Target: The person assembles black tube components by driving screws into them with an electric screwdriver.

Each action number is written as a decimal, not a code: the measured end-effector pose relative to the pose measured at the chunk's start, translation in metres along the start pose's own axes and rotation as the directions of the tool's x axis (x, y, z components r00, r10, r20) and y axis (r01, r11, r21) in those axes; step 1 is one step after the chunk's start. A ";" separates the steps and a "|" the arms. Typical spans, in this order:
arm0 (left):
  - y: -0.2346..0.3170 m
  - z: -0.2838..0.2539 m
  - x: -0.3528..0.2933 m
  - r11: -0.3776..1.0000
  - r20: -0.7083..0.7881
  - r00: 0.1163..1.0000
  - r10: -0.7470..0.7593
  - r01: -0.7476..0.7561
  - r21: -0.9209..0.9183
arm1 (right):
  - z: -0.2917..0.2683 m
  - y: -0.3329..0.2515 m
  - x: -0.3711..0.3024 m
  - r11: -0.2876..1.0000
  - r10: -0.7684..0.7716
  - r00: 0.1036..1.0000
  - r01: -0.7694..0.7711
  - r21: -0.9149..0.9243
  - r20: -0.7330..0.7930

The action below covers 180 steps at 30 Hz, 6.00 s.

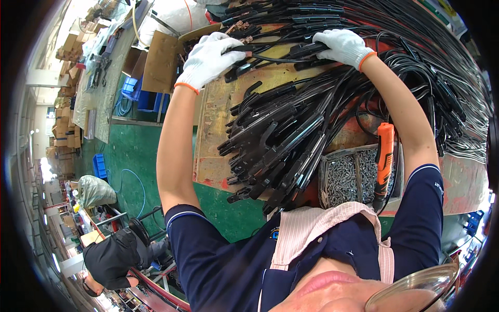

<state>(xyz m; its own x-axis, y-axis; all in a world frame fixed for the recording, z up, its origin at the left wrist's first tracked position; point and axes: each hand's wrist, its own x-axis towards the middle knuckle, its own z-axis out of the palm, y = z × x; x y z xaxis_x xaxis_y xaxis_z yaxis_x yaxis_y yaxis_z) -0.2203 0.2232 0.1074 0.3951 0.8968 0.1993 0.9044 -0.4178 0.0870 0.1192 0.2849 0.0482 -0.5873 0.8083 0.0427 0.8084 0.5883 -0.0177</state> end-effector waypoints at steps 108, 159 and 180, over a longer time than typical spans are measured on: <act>0.230 0.058 -0.151 -0.605 0.587 0.808 0.059 0.496 -0.623 | -0.001 -0.112 -0.337 0.442 0.727 0.686 -0.445 0.779 -0.020; 0.296 0.093 -0.144 -0.663 0.635 0.764 -0.113 0.418 -0.621 | -0.037 -0.098 -0.295 -0.413 0.812 0.557 0.757 0.507 -0.171; 0.299 0.094 -0.143 -0.680 0.677 0.718 -0.165 0.414 -0.605 | -0.048 -0.159 -0.278 0.133 0.582 0.581 0.622 0.772 -0.568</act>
<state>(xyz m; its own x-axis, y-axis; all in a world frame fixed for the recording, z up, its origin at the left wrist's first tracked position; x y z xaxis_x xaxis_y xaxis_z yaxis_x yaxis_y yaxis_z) 0.0093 -0.0160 0.0130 0.2432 0.8113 -0.5317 -0.5493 0.5670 0.6139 0.1556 -0.0342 0.0866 0.1515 0.7987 0.5823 -0.2883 0.5992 -0.7469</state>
